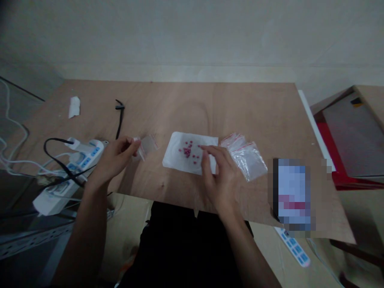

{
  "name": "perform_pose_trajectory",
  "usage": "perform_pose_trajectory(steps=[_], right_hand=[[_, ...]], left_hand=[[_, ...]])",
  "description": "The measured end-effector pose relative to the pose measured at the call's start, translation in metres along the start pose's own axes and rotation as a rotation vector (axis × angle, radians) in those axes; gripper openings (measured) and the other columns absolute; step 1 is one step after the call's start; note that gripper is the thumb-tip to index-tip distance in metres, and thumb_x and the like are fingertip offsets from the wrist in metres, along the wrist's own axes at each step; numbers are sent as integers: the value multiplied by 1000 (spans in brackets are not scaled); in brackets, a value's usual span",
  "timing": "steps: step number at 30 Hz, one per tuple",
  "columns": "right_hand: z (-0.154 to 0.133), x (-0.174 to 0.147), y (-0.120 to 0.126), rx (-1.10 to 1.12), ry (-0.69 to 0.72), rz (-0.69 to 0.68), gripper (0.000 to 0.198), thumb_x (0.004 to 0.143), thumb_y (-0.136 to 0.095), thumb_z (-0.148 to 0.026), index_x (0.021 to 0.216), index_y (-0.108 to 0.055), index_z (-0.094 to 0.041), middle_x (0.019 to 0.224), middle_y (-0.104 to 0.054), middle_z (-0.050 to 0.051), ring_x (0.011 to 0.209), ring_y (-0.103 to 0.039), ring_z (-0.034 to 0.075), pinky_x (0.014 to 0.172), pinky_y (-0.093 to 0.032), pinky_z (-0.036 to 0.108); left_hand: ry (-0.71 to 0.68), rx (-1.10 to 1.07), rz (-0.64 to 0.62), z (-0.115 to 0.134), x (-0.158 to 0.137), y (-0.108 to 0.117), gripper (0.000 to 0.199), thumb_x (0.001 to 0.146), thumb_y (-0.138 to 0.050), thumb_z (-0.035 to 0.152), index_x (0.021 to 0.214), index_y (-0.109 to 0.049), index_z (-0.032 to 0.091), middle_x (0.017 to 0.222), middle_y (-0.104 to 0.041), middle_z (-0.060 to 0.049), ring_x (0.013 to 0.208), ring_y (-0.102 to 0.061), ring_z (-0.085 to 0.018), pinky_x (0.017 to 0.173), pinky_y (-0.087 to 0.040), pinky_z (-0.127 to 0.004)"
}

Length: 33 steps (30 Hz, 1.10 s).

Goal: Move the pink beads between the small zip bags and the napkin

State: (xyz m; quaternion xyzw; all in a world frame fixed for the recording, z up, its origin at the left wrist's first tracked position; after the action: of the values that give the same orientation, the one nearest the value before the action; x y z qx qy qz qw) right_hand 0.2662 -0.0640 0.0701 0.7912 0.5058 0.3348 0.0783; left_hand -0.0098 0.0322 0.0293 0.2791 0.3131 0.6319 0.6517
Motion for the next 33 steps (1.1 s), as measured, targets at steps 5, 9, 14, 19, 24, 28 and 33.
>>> perform_pose_trajectory(steps=[5,9,14,19,24,28,33], right_hand=[[-44,7,-92,464,-69,-422,19,90,-58,-30,98,-74,-23,89,-73,4,77,-66,16,69,-53,30],[-48,-2,-108,572,-145,-456,19,86,-65,-31,101,-75,-23,90,-71,3,73,-63,12,61,-52,24],[-54,-7,-81,343,52,-345,28,93,-55,-29,117,-69,-24,106,-60,7,85,-59,15,75,-55,32],[-59,-12,-75,43,209,-340,38,99,-40,-28,132,-57,-16,108,-51,13,92,-54,19,81,-54,39],[-56,-19,-81,-150,275,-398,45,99,-36,-20,143,-44,-13,109,-48,16,98,-49,24,79,-54,41],[-53,-23,-83,-171,294,-435,53,97,-39,-15,150,-31,-19,104,-48,13,95,-48,23,82,-53,42],[-52,-21,-82,-71,249,-474,51,99,-35,-18,149,-32,-19,99,-51,11,87,-50,21,78,-54,39]], left_hand=[[-39,-473,46,36,-37,7,23,80,-64,38,67,-61,18,61,-61,1,59,-56,-12,59,-44,-24],[64,-867,97,33,-52,-11,21,73,-73,38,75,-70,17,67,-70,0,62,-62,-12,60,-49,-21],[142,-1152,59,33,-57,-38,18,65,-82,33,73,-75,18,69,-73,0,64,-67,-9,64,-52,-16],[185,-1238,64,36,-57,-49,19,59,-86,28,74,-76,20,69,-75,0,70,-70,-10,68,-55,-15],[166,-1209,78,36,-59,-53,20,60,-85,29,76,-77,20,74,-76,-2,71,-72,-14,70,-59,-24],[168,-1150,106,29,-60,-56,17,62,-84,29,75,-77,21,73,-76,-1,68,-71,-13,69,-59,-24],[111,-1078,86,30,-61,-61,20,68,-80,36,79,-77,20,73,-76,-2,69,-71,-13,73,-58,-25]])
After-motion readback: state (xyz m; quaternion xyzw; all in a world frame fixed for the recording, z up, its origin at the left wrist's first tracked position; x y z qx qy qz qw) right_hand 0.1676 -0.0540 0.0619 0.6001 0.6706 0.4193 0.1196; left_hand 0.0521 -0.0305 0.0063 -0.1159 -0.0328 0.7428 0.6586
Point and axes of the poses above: each hand's wrist, its own x-axis towards the middle knuckle, its own y-axis out of the back of the hand, z = x × y, the point moved 10 cm from there along x, towards the middle knuckle
